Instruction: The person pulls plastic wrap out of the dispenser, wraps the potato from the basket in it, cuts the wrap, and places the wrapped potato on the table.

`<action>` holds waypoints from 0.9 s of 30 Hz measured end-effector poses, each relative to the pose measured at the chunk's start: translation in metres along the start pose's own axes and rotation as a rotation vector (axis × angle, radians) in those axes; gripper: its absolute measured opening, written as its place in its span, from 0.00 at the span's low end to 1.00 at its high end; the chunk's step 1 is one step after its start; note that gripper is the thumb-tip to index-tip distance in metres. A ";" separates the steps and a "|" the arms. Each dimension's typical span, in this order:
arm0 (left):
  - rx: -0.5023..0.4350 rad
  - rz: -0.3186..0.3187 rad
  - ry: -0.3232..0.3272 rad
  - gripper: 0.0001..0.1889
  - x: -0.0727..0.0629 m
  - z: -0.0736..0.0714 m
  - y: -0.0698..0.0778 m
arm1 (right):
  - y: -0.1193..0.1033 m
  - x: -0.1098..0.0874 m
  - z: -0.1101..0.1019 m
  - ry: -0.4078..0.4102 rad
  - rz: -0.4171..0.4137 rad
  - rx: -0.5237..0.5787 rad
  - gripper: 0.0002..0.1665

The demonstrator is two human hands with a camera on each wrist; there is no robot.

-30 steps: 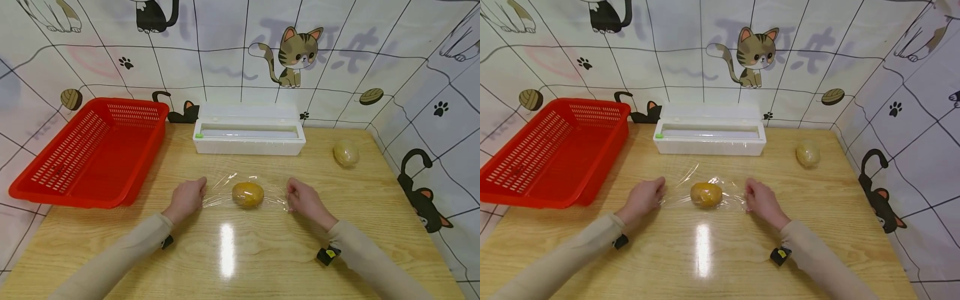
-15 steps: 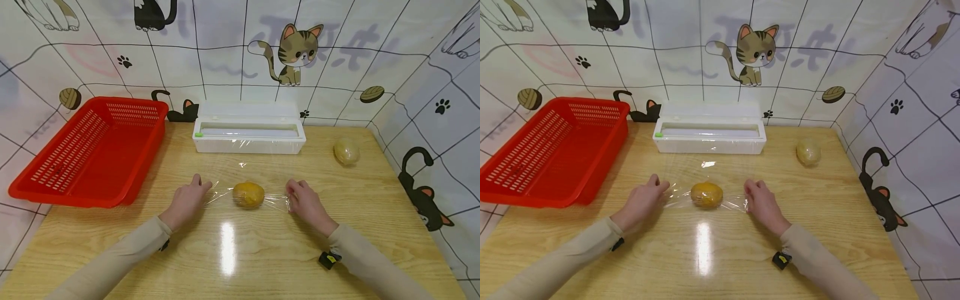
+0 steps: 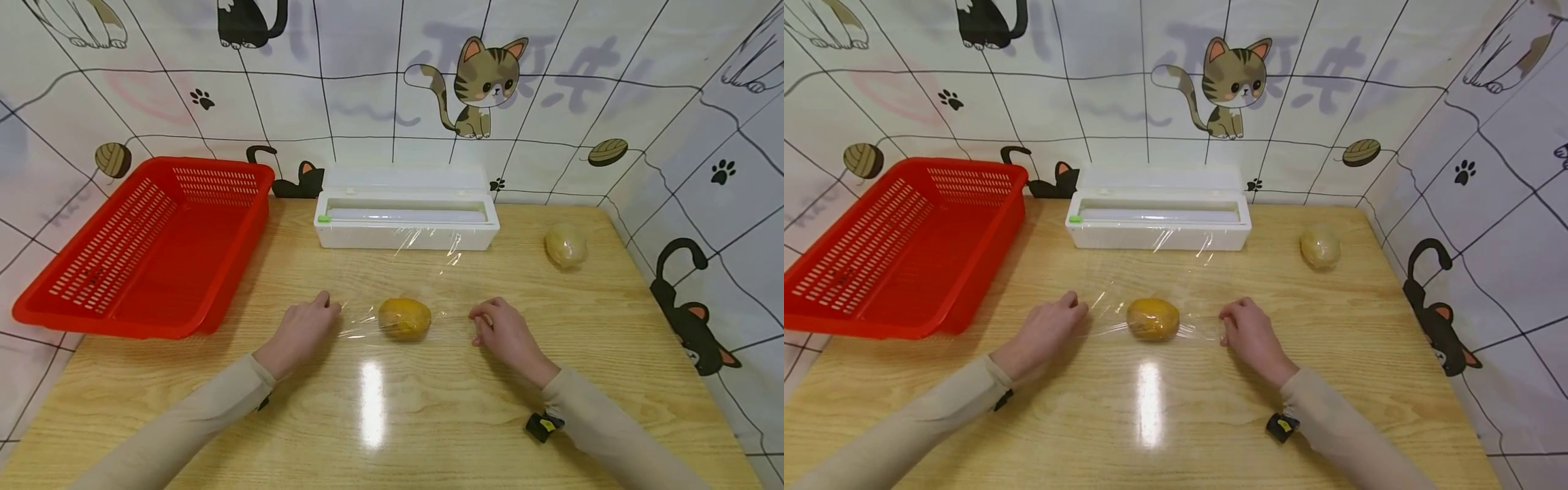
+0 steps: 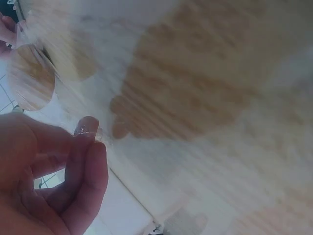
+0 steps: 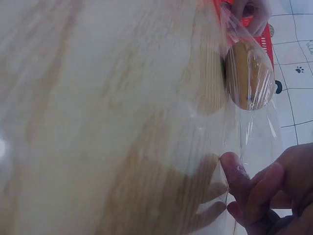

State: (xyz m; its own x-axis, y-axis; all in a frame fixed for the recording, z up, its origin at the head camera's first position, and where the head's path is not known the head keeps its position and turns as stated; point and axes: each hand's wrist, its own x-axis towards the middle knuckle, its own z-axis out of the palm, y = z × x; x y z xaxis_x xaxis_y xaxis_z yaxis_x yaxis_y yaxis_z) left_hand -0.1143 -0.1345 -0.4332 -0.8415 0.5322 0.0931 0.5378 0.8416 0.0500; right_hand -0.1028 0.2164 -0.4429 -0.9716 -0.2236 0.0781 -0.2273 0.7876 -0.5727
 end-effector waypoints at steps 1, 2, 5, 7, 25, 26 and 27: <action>-0.011 0.002 0.001 0.12 0.000 0.000 0.000 | 0.000 0.000 0.000 0.002 -0.006 -0.007 0.07; -0.025 0.002 0.002 0.11 -0.001 -0.001 0.000 | 0.000 -0.001 -0.001 -0.001 -0.009 -0.004 0.07; -0.075 -0.004 0.008 0.10 0.000 -0.002 -0.001 | 0.000 -0.003 -0.003 0.000 -0.016 -0.010 0.07; -0.098 -0.017 0.009 0.10 0.001 -0.001 -0.001 | -0.001 -0.003 -0.003 0.004 -0.016 -0.026 0.07; 0.131 -0.078 0.100 0.09 0.002 0.004 0.026 | -0.021 -0.002 0.013 0.123 -0.008 -0.417 0.08; 0.132 -0.081 0.106 0.09 0.002 0.004 0.026 | -0.021 -0.003 0.013 0.127 -0.013 -0.416 0.08; 0.121 -0.085 0.106 0.09 0.001 0.004 0.027 | -0.020 -0.003 0.013 0.130 -0.019 -0.412 0.08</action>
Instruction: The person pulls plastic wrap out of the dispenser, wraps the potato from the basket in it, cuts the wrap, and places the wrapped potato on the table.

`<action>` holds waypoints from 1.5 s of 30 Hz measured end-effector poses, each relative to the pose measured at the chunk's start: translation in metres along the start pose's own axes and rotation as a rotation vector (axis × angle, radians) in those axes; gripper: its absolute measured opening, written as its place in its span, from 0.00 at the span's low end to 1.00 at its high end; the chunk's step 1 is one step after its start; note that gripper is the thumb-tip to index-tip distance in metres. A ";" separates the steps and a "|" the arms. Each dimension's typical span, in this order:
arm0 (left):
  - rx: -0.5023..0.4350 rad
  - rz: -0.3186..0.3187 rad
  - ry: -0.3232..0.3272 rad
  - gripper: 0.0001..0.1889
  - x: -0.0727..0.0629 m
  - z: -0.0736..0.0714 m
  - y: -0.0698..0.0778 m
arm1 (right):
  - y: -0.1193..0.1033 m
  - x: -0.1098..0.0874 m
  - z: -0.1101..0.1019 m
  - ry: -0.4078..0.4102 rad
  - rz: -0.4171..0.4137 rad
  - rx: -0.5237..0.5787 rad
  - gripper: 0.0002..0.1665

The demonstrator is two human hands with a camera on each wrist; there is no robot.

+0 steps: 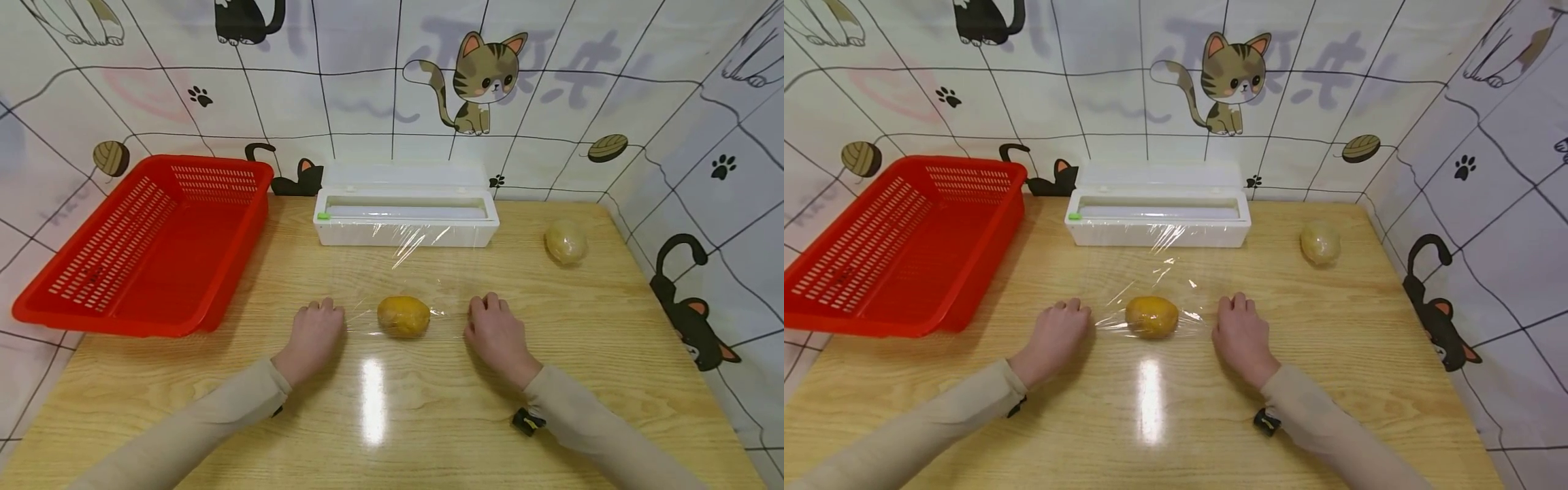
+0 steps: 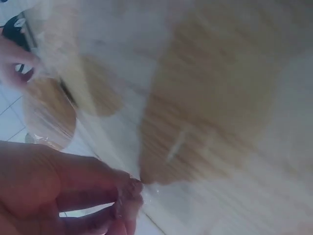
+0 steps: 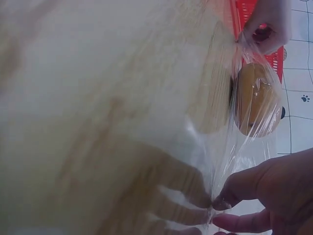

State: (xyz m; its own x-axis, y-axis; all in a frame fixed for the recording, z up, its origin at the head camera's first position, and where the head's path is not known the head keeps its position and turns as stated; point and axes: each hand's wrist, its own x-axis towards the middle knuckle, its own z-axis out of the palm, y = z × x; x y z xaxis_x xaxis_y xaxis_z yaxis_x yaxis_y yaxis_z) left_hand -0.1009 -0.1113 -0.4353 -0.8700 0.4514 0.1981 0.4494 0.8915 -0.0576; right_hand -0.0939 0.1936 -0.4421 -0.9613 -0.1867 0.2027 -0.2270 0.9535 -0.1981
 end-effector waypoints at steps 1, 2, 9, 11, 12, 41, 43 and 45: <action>-0.020 -0.005 0.000 0.09 -0.001 0.000 -0.001 | 0.000 0.000 0.000 0.003 -0.007 0.005 0.08; -0.055 -0.014 -0.004 0.09 -0.002 0.000 -0.002 | 0.001 -0.001 0.000 0.004 -0.014 0.011 0.08; -0.854 -0.310 -0.167 0.05 -0.007 -0.005 -0.036 | 0.005 0.001 -0.006 -0.075 -0.020 0.033 0.06; -1.179 -0.465 -0.234 0.05 -0.010 -0.006 -0.048 | 0.006 0.003 -0.013 -0.123 -0.004 0.041 0.05; -1.333 -0.537 -0.247 0.07 -0.013 -0.003 -0.056 | 0.007 0.004 -0.016 -0.137 -0.005 0.044 0.05; -0.807 0.172 -0.222 0.12 0.059 -0.009 0.011 | -0.036 0.072 -0.007 -0.466 -0.346 0.690 0.17; -0.817 0.181 -0.220 0.11 0.060 -0.008 0.011 | -0.033 0.071 -0.009 -0.479 -0.306 0.700 0.18; -0.821 0.189 -0.221 0.10 0.061 -0.008 0.011 | -0.030 0.069 -0.013 -0.443 -0.286 0.702 0.19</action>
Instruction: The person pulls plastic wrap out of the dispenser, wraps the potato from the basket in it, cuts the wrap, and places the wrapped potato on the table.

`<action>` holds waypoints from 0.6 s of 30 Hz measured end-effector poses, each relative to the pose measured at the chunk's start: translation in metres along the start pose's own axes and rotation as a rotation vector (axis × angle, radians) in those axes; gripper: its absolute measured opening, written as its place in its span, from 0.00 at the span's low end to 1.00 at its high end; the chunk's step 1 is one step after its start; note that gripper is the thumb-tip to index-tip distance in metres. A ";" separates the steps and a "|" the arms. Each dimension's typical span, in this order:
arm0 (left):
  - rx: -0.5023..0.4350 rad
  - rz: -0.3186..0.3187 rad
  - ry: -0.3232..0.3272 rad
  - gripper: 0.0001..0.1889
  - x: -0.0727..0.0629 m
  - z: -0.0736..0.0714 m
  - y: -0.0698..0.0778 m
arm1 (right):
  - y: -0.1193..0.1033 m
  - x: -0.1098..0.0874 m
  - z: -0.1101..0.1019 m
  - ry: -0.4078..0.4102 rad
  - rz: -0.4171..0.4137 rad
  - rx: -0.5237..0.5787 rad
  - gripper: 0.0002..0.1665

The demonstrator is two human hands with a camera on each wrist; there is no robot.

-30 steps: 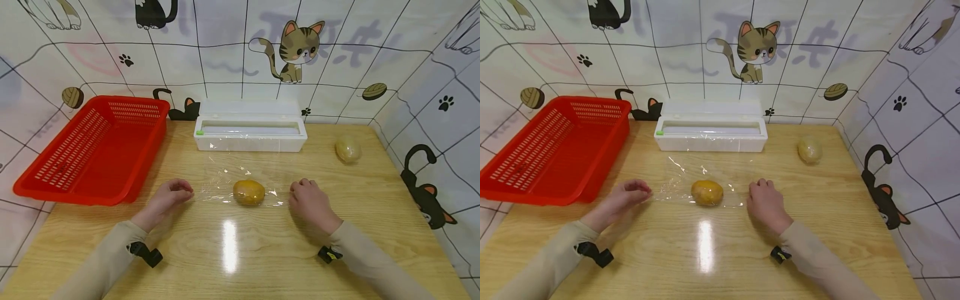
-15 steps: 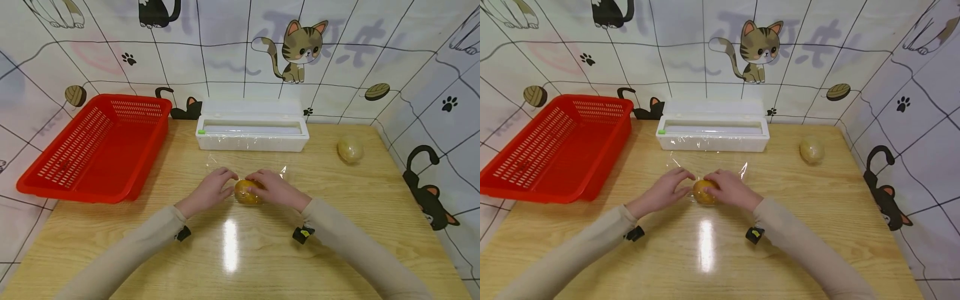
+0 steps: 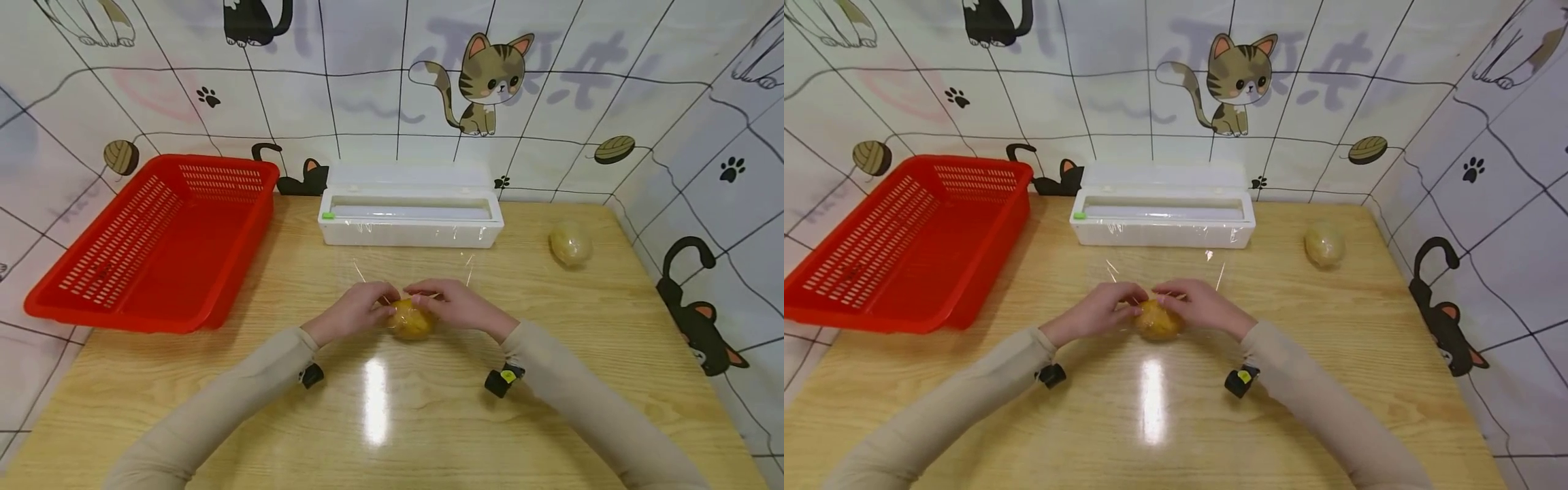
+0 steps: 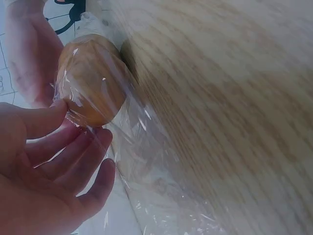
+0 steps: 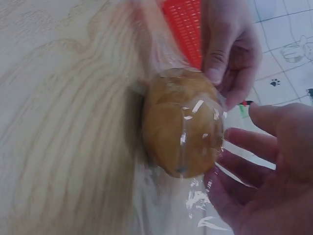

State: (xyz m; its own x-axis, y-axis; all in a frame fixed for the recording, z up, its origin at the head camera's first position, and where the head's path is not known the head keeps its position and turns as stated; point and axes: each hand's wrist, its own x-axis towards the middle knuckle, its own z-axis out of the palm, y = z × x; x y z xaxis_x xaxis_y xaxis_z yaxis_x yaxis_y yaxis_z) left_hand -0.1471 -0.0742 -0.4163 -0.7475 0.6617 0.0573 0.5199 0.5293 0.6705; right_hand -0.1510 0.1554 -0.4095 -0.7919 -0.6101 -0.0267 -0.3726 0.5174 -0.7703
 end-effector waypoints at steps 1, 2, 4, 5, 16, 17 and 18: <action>-0.005 0.000 -0.002 0.09 0.000 0.000 0.000 | -0.001 -0.003 -0.002 0.036 -0.016 -0.012 0.18; -0.011 0.002 -0.003 0.09 0.001 0.000 0.000 | -0.003 -0.007 -0.003 0.073 -0.045 -0.029 0.16; -0.017 0.000 -0.006 0.08 0.002 0.000 0.000 | -0.008 -0.014 -0.004 0.130 -0.153 -0.083 0.11; -0.016 0.000 -0.006 0.08 0.002 0.000 0.000 | -0.009 -0.018 -0.003 0.145 -0.218 -0.131 0.08; 0.014 0.025 -0.024 0.09 0.002 -0.003 -0.001 | -0.007 -0.034 0.023 0.236 -0.352 -0.511 0.18; 0.043 0.024 -0.015 0.09 0.001 -0.004 -0.001 | -0.007 -0.033 0.024 0.235 -0.349 -0.525 0.20; 0.081 0.028 0.003 0.10 0.000 -0.005 0.000 | -0.006 -0.033 0.025 0.235 -0.346 -0.537 0.21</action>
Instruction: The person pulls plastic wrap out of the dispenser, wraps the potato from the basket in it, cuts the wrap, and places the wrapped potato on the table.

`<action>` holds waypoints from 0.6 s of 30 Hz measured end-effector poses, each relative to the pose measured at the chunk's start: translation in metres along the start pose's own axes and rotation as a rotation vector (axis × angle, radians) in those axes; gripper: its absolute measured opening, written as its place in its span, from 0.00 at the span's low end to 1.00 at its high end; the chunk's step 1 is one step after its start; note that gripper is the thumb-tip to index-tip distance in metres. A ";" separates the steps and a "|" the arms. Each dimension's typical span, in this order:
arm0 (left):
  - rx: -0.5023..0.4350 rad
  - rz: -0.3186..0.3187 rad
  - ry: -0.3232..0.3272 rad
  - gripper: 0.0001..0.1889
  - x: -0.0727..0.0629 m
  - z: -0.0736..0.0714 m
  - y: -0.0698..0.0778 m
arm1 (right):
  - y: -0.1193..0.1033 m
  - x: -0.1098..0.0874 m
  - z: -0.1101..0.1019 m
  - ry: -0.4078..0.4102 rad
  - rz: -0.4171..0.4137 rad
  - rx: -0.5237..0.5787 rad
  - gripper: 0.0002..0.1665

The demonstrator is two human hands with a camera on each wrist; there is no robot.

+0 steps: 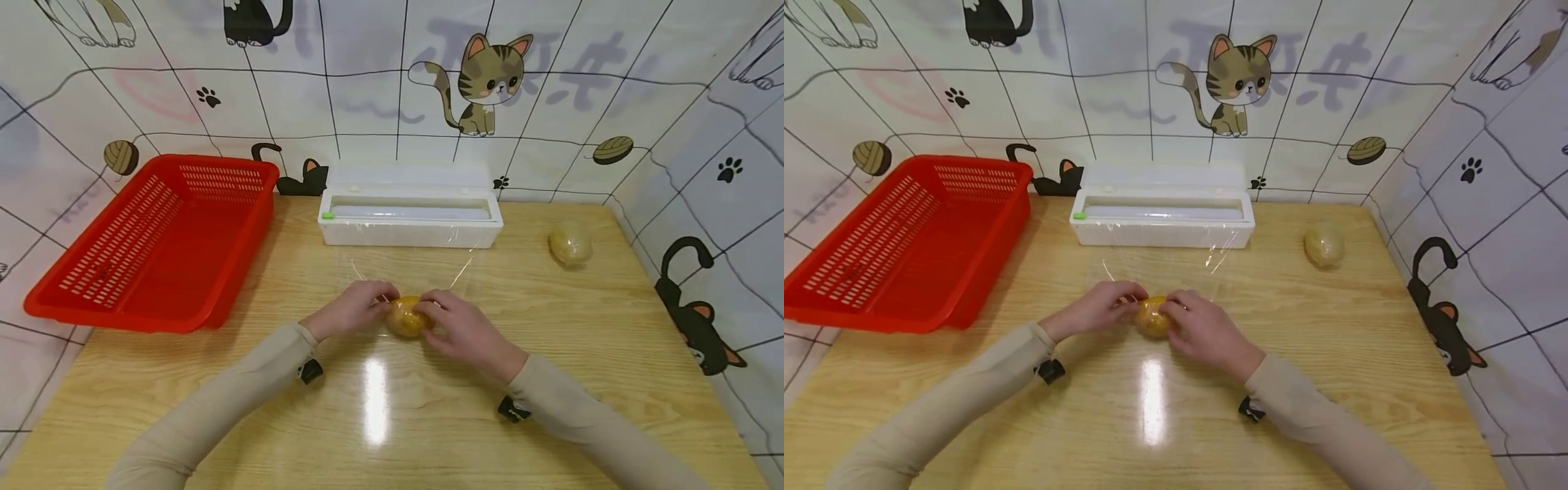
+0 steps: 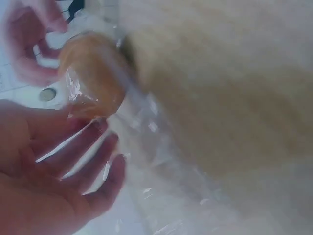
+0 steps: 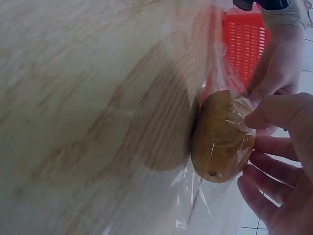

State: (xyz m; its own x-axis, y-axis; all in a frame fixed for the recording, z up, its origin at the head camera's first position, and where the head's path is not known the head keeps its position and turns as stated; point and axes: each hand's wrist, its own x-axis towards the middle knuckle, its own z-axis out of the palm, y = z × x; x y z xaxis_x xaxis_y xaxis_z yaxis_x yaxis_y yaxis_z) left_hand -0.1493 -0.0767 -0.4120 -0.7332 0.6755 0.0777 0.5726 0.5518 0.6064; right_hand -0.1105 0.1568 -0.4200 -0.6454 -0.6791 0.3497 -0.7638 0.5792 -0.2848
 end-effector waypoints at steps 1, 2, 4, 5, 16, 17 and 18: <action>0.043 0.010 0.024 0.11 0.000 -0.001 0.002 | 0.000 0.000 0.001 -0.003 0.002 -0.011 0.22; 0.097 0.021 0.048 0.12 0.000 -0.002 0.005 | 0.001 0.000 0.001 -0.008 0.001 -0.022 0.22; 0.226 0.073 0.101 0.14 -0.002 -0.003 0.015 | 0.001 0.001 0.002 -0.014 0.000 -0.046 0.23; 0.297 0.097 0.116 0.14 -0.004 -0.002 0.020 | 0.001 0.001 0.003 -0.014 0.002 -0.051 0.24; 0.682 0.147 0.115 0.23 -0.014 0.027 0.029 | 0.005 0.006 0.001 -0.087 0.067 -0.057 0.36; 0.683 0.145 0.113 0.24 -0.014 0.029 0.027 | 0.006 0.007 0.002 -0.091 0.072 -0.064 0.36; 0.685 0.143 0.112 0.25 -0.013 0.030 0.025 | 0.007 0.008 0.003 -0.093 0.075 -0.079 0.36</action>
State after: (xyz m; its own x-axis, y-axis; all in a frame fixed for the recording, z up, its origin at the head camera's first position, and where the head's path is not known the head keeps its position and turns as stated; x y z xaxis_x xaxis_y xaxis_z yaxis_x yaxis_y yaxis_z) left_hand -0.1148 -0.0568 -0.4212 -0.6456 0.7304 0.2229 0.7412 0.6696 -0.0474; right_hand -0.1211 0.1536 -0.4215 -0.7017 -0.6693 0.2444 -0.7125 0.6614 -0.2343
